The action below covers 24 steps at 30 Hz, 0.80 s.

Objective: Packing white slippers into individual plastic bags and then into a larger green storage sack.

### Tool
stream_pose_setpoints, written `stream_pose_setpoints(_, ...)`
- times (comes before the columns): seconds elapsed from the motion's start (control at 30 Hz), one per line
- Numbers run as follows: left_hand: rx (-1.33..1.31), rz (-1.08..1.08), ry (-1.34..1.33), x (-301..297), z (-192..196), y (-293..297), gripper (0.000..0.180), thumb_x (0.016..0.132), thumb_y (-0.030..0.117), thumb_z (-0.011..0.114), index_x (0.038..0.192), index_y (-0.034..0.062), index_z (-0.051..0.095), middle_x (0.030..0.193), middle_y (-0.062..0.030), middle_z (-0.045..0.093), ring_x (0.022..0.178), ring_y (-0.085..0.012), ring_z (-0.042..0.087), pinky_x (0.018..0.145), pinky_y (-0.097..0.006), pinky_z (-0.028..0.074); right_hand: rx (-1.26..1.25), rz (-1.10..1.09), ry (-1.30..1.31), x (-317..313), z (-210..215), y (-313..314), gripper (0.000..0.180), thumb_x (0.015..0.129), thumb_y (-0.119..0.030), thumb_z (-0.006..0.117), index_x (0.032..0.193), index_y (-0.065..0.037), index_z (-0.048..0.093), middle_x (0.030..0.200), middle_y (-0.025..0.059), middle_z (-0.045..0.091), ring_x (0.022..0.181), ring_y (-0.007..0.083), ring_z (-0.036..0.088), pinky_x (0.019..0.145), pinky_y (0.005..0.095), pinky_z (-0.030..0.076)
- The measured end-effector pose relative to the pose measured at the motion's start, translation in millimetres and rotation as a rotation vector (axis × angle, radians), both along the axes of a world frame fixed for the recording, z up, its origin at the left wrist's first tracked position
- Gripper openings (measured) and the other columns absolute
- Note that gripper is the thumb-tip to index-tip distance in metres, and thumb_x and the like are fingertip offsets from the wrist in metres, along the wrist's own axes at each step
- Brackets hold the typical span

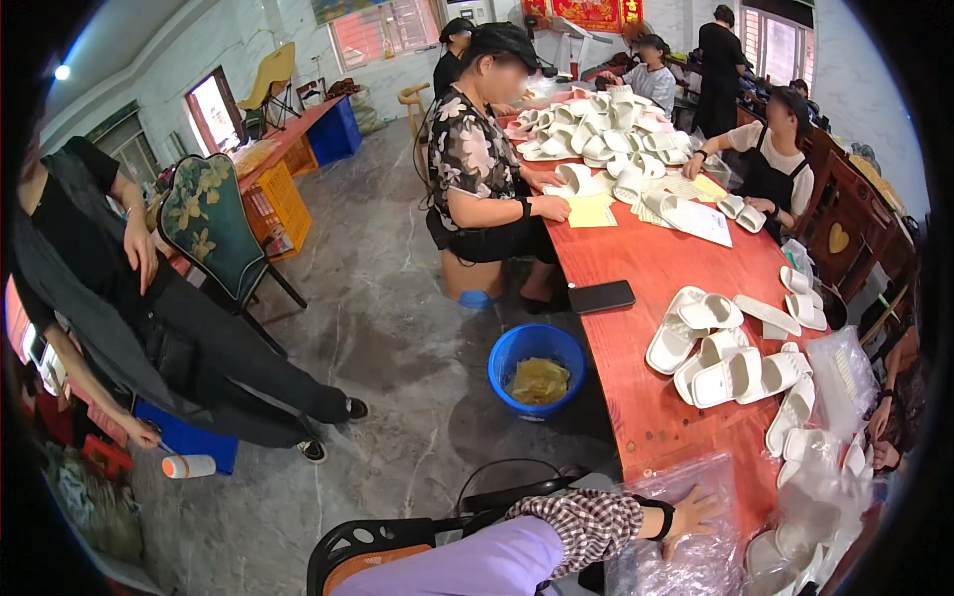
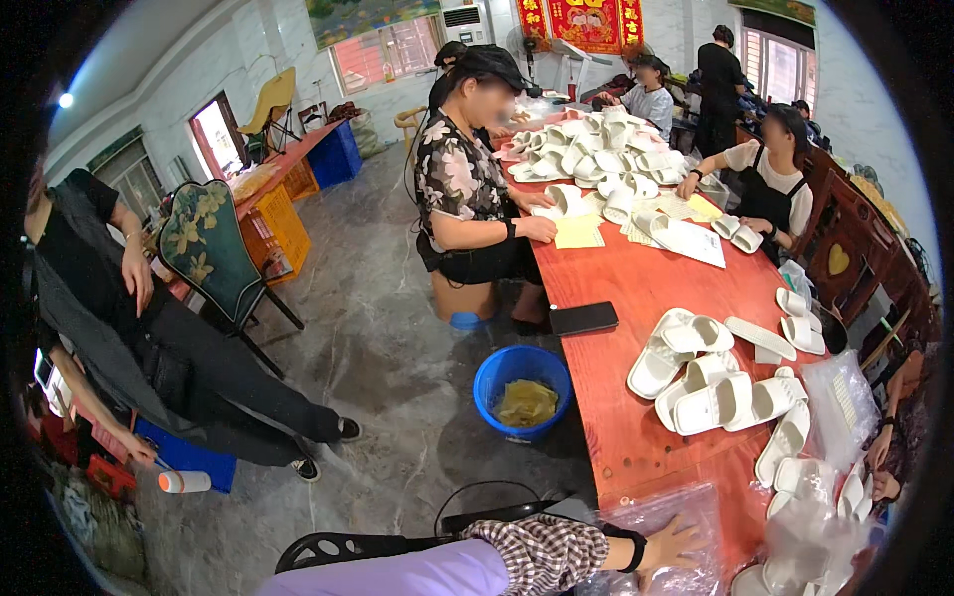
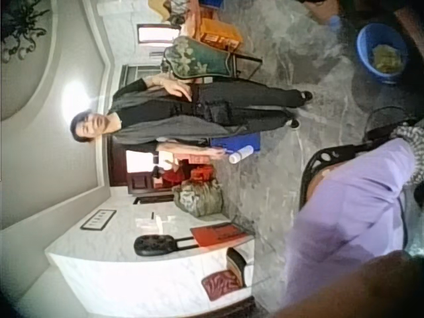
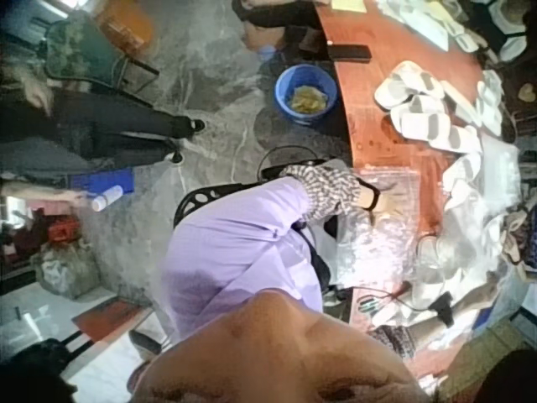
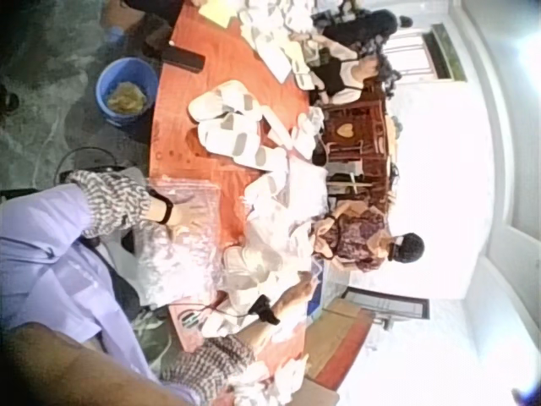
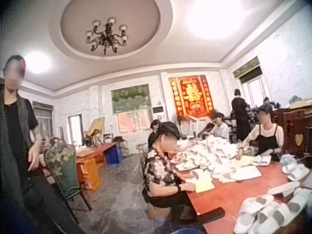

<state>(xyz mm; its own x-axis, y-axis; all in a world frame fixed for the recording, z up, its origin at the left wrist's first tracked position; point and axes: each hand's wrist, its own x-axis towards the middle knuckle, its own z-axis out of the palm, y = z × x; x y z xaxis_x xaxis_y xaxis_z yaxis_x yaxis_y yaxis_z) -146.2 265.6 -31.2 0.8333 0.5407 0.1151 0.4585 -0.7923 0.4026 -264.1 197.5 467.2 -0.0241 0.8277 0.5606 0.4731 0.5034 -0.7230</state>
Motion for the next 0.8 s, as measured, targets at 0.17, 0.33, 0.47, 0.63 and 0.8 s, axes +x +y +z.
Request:
stream_pose_setpoints(0.17,-0.408,-0.037,-0.595,-44.0,-23.2,1.7,0.102,0.036,0.063,0.082,0.125,0.0167,0.062,0.124,-0.0197,0.059,0.118,-0.0392,0.05,0.107,-0.046,0.032,0.08,-0.172,-0.004,181.4,-94.8,59.6,0.037,0.098,-0.025,0.05,0.118,0.005,0.062,0.102,0.0073,0.065,0.091,0.0145,0.057,0.085,0.03,0.045)
stream_pose_setpoints(0.33,0.067,-0.003,0.272,-35.6,74.9,1.1,0.1,0.057,0.073,0.07,0.139,0.0204,0.043,0.149,-0.0112,0.032,0.142,-0.0388,0.017,0.096,-0.077,0.023,0.101,-0.526,-0.242,360.0,-133.5,11.5,0.025,0.097,-0.021,0.055,0.098,0.001,0.066,0.078,-0.0021,0.058,0.072,0.0082,0.051,0.065,0.0247,0.042)
stream_pose_setpoints(0.47,0.049,0.006,0.364,-26.5,79.1,1.7,0.11,0.056,0.074,0.07,0.149,0.033,0.028,0.159,-0.0097,0.01,0.144,-0.04,0.013,0.098,-0.079,0.014,0.19,-0.521,-0.2,333.7,-99.5,-12.1,0.03,0.1,-0.024,0.053,0.082,-0.001,0.061,0.07,-0.0024,0.053,0.065,0.006,0.048,0.059,0.0224,0.038)
stream_pose_setpoints(0.63,0.054,-0.022,0.314,-26.0,75.8,-1.3,0.11,0.057,0.072,0.071,0.149,0.0336,0.026,0.159,-0.0117,0.009,0.143,-0.0407,0.013,0.098,-0.079,0.015,0.378,-0.635,-0.465,290.5,-109.1,-63.5,0.011,0.088,-0.003,0.055,0.093,0.004,0.062,0.068,0.0032,0.058,0.061,0.0091,0.056,0.056,0.0249,0.046)
stream_pose_setpoints(0.8,0.026,-0.01,0.381,-21.9,74.8,-5.3,0.111,0.057,0.072,0.071,0.15,0.0351,0.024,0.159,-0.0127,0.008,0.144,-0.0401,0.011,0.1,-0.077,0.015,0.334,-0.628,-0.441,314.9,-117.5,-56.8,0.007,0.087,0.0,0.054,0.091,0.003,0.059,0.065,0.0109,0.059,0.059,0.0139,0.059,0.057,0.0294,0.046)
